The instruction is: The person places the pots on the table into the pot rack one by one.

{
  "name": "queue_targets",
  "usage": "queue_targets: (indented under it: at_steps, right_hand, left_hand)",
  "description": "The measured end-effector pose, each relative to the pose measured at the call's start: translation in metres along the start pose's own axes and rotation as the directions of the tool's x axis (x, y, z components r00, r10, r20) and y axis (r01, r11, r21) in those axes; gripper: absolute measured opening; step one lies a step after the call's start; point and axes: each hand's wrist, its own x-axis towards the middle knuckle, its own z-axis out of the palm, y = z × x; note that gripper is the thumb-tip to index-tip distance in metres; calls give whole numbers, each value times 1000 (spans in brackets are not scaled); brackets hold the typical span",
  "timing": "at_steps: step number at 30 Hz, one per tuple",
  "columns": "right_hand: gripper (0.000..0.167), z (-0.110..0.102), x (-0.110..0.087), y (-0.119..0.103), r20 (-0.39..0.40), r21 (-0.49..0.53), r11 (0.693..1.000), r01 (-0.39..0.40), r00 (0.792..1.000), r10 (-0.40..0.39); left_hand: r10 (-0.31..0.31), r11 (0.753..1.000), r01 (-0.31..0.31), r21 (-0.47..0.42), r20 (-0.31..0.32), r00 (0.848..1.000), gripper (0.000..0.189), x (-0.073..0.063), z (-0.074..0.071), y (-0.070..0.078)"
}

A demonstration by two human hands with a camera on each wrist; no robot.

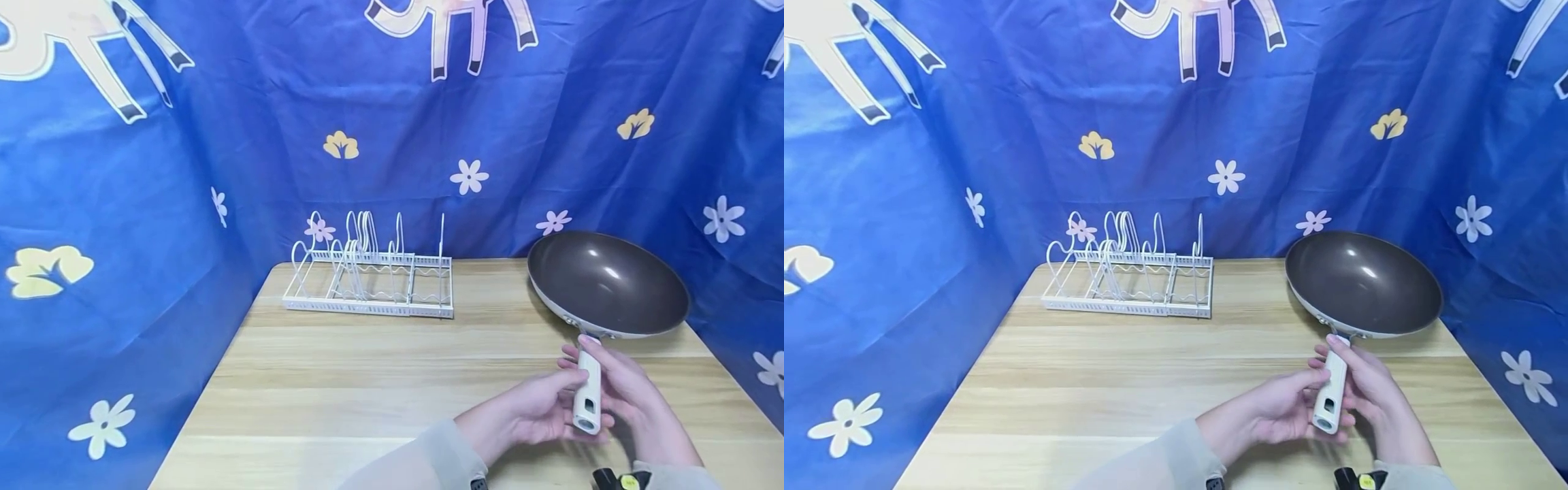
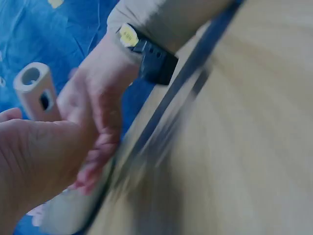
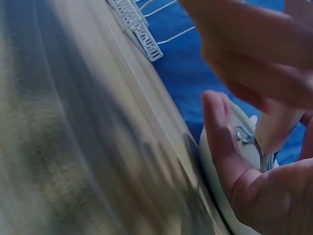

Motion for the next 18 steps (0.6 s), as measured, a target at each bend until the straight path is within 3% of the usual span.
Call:
queue_targets:
  at_steps: [2, 5, 10, 18]
  right_hand:
    - [42, 0, 0, -2, -16, -40, 999, 6, 1000, -7]
    - [25, 4, 2, -4, -57, -63, 998, 7, 998, -10]
    - [23, 8, 8, -8, -54, -79, 997, -2, 999, -2]
    - [17, 8, 10, -16, -27, -84, 996, -11, 1000, 9]
  left_hand:
    - [-11, 998, 13, -68, 33, 999, 32, 7, 1, -1]
    - [-8, 995, 15, -94, 70, 997, 17, 15, 0, -3]
    - [-5, 994, 14, -104, 90, 996, 10, 23, -1, -8]
    - [-20, 995, 25, -98, 56, 998, 15, 29, 2, -12]
